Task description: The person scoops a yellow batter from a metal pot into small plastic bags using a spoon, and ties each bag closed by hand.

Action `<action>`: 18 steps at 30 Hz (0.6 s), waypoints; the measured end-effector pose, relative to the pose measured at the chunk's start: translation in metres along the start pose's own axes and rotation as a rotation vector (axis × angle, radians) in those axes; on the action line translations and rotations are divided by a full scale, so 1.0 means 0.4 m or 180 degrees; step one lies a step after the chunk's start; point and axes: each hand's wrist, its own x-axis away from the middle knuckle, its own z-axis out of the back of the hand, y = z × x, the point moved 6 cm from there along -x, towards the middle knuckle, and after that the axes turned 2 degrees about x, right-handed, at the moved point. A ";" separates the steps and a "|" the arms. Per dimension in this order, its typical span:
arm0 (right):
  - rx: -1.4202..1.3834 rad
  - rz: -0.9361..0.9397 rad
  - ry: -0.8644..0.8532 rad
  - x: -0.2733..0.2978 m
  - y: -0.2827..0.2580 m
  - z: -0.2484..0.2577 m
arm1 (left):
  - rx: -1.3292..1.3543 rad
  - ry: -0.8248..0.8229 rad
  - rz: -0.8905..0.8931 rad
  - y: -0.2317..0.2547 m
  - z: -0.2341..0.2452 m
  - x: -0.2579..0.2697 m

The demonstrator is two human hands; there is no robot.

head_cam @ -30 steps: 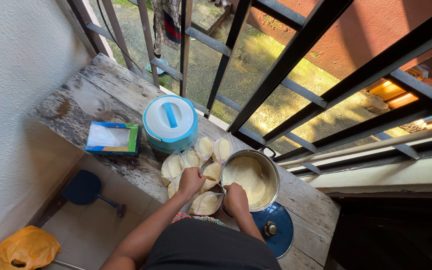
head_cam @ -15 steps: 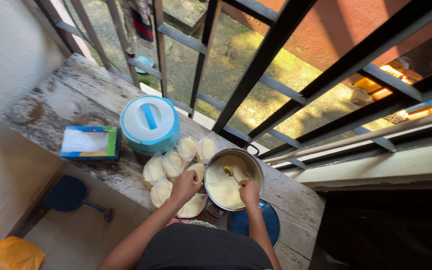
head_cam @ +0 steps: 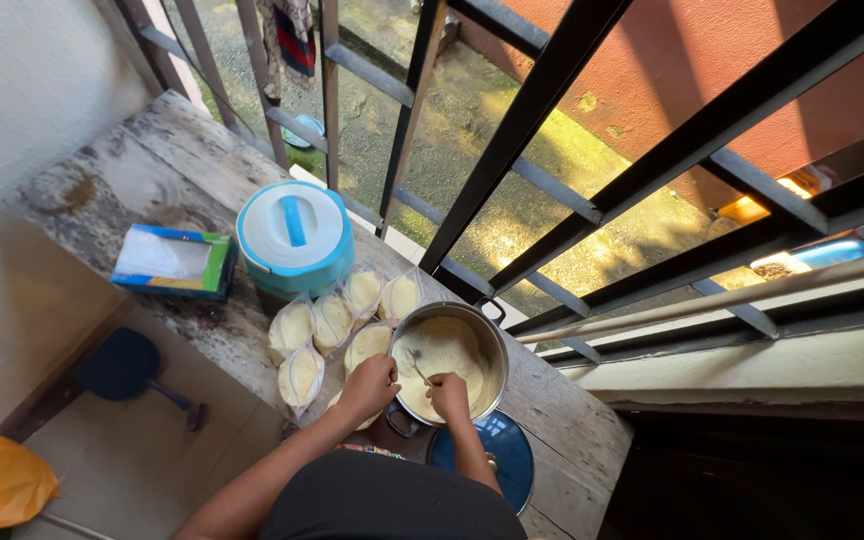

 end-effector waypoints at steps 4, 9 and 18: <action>-0.0546 -0.0243 -0.0221 -0.012 0.017 0.018 | 0.0141 -0.0062 0.0151 0.000 0.001 0.027; -0.0951 -0.0479 -0.0410 -0.019 0.037 0.055 | 0.0418 0.0005 -0.0074 -0.004 0.011 0.056; -0.1332 -0.0332 -0.0266 0.022 0.040 0.106 | 0.0449 0.1179 0.0224 -0.108 0.226 0.099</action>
